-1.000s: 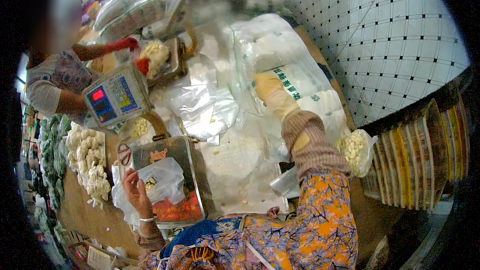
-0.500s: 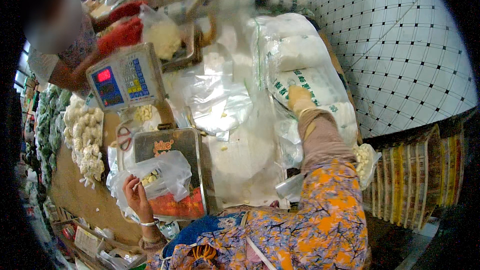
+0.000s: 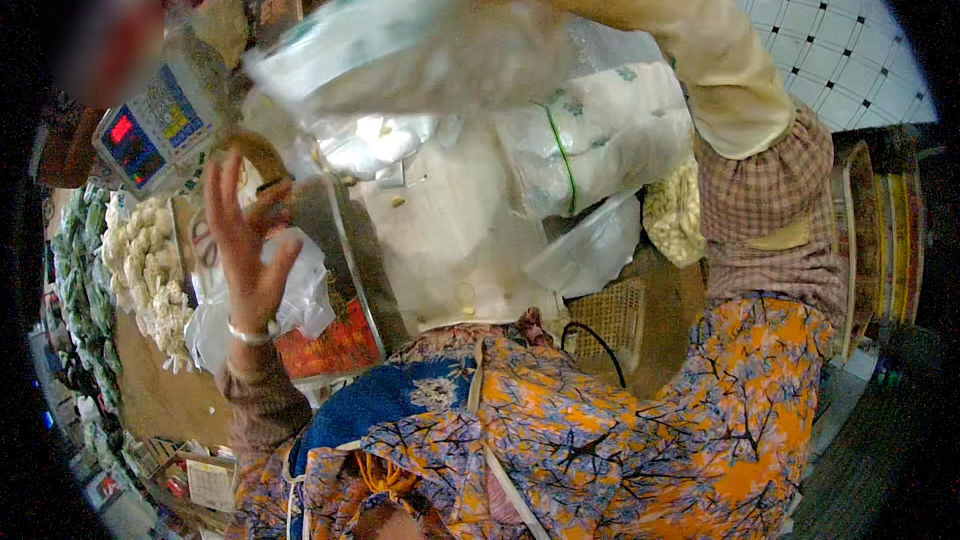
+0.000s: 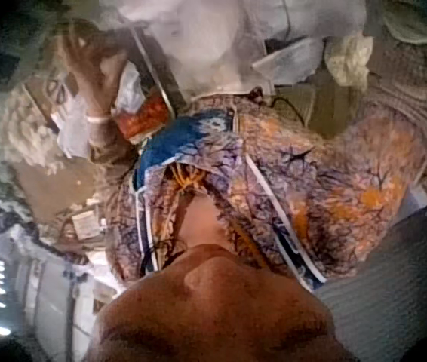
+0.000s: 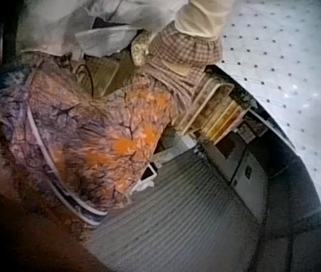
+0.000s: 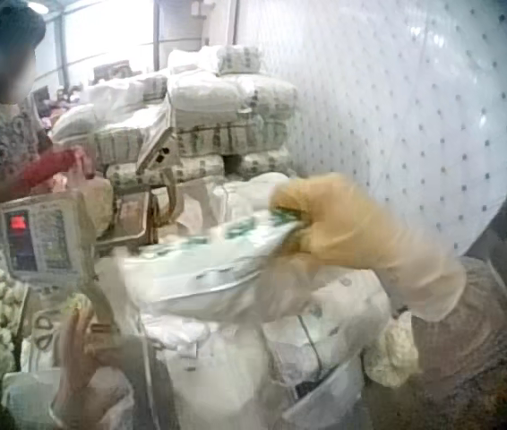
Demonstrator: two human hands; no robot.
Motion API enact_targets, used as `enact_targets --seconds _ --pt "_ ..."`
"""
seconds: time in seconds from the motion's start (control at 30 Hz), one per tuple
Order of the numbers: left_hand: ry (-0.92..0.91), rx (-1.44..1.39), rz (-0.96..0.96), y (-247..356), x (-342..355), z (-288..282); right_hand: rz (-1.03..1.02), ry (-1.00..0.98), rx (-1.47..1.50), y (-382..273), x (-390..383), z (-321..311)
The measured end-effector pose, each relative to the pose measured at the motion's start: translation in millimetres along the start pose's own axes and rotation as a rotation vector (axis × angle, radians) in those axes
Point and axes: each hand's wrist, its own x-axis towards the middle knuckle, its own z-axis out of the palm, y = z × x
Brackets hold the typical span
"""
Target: The person fills plastic bags with peeled garlic cloves from a tray, weighs each bag on a digital scale, and uses scissors to trim the bags.
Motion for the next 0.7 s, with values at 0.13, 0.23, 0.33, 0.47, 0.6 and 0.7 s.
enact_targets --seconds 0.13,0.23,0.33,0.47,0.6,0.7 --pt "0.182 -0.003 0.173 19 31 25 -0.087 -0.073 0.063 -17 -14 12" --pt "0.009 0.081 -0.021 3 7 14 -0.077 -0.014 0.072 32 -28 82" --pt "-0.083 0.024 -0.246 -47 -19 32 0.106 -0.024 0.225 48 -69 148" --pt "-0.136 0.152 -0.14 -69 -43 45 -0.006 0.429 0.026 26 -117 180" --pt "-0.083 0.358 0.05 -40 -34 50 -0.025 0.174 0.1 33 -174 177" --pt "-0.052 0.31 0.025 -45 -34 54 0.127 -0.263 -0.089 71 -207 199"
